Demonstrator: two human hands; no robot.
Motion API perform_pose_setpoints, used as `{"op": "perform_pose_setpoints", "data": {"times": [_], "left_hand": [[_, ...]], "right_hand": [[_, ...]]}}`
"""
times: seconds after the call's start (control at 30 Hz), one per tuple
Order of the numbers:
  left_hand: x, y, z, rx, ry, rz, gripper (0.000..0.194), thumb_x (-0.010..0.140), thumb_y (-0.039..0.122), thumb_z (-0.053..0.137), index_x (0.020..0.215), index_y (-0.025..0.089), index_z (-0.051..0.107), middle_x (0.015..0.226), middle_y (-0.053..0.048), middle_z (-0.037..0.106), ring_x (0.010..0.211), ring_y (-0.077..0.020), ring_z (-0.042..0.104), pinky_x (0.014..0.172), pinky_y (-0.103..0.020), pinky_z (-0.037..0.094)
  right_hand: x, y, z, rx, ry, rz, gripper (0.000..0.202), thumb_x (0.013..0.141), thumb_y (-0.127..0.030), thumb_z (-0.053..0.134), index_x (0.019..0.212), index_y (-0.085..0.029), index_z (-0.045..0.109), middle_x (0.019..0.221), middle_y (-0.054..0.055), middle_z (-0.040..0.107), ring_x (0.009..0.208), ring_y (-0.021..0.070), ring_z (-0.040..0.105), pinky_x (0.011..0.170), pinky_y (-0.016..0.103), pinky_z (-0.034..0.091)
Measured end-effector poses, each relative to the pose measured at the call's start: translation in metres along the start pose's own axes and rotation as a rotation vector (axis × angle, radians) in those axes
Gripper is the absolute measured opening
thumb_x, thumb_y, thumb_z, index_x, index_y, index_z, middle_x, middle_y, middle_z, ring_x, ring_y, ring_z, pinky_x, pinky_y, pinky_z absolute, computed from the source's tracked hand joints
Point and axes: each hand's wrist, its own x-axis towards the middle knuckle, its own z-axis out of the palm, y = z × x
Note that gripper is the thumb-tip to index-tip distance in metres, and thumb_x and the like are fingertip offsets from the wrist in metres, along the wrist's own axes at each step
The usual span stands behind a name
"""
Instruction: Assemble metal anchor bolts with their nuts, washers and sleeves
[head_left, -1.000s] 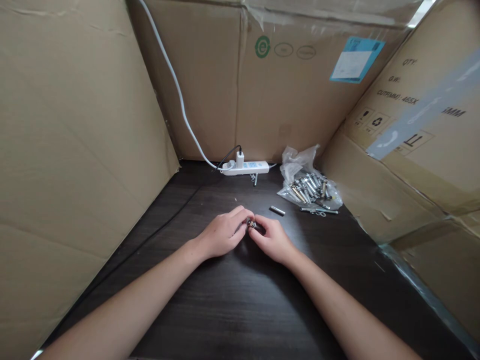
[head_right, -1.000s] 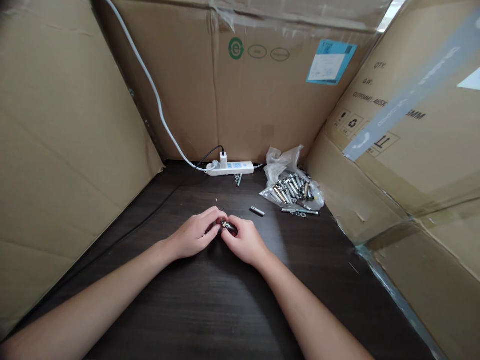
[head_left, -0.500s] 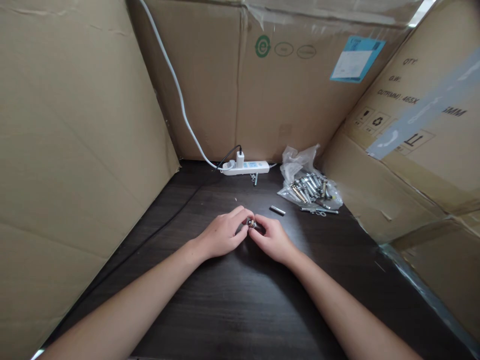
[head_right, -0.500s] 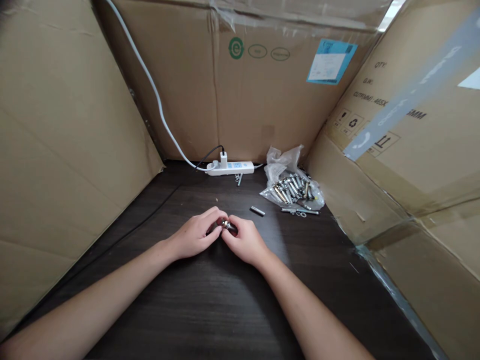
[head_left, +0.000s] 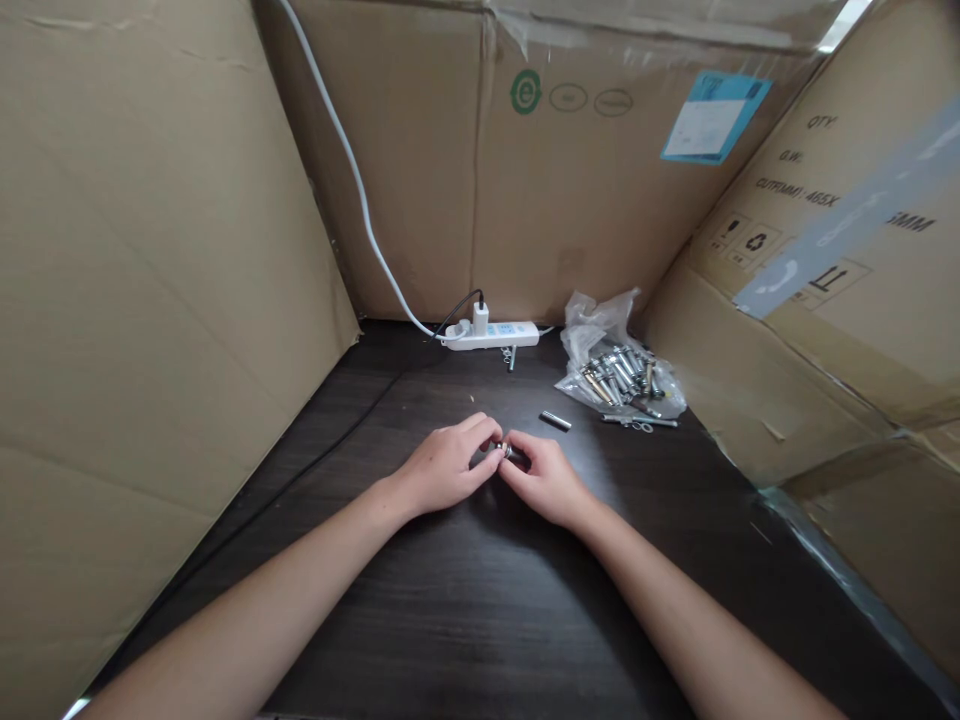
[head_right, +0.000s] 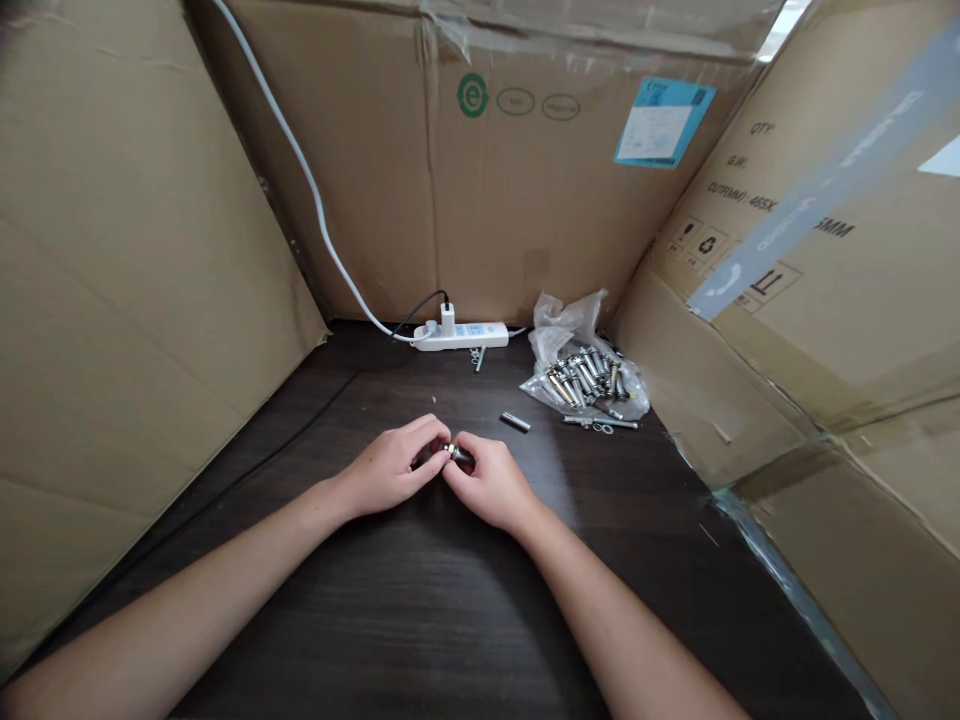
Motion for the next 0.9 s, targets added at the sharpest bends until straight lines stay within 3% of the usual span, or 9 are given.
{"op": "perform_pose_setpoints", "data": {"times": [0.2,0.47,0.67,0.9], "left_hand": [[-0.001,0.0033,-0.0021,-0.046,0.01,0.031,0.017,0.087,0.022,0.044,0.103,0.022,0.05,0.095,-0.001,0.054,0.077,-0.0132,0.053,0.066,-0.025,0.042],[0.0017,-0.0017,0.0003,-0.017,0.013,-0.015,0.02,0.092,0.036,0.039,0.09,0.02,0.052,0.09,0.0,0.056,0.077,-0.0138,0.053,0.068,-0.026,0.042],[0.0004,0.0013,-0.0006,-0.018,-0.005,0.024,0.011,0.088,0.026,0.045,0.096,0.021,0.051,0.092,0.0,0.056,0.077,-0.0137,0.053,0.068,-0.025,0.042],[-0.0006,0.0024,-0.0001,-0.033,-0.007,0.063,0.016,0.084,0.016,0.044,0.098,0.021,0.051,0.091,0.0,0.055,0.078,-0.0134,0.053,0.069,-0.024,0.042]], "right_hand": [[-0.0002,0.0006,0.0005,0.006,0.001,0.005,0.011,0.079,-0.022,0.05,0.077,-0.016,0.059,0.065,-0.003,0.055,0.059,0.0107,0.045,0.057,0.021,0.035],[-0.0007,-0.0016,-0.0004,0.006,-0.003,-0.004,0.011,0.079,-0.019,0.05,0.077,-0.016,0.06,0.062,-0.004,0.053,0.057,0.0102,0.044,0.055,0.02,0.033],[-0.0004,0.0003,-0.0002,0.011,-0.014,0.001,0.014,0.08,-0.022,0.05,0.082,-0.015,0.062,0.069,-0.002,0.058,0.06,0.0105,0.046,0.058,0.021,0.035],[-0.0005,0.0012,0.0004,0.029,-0.006,-0.001,0.014,0.079,-0.019,0.049,0.084,-0.015,0.062,0.073,-0.001,0.062,0.064,0.0119,0.05,0.061,0.021,0.037]]}}
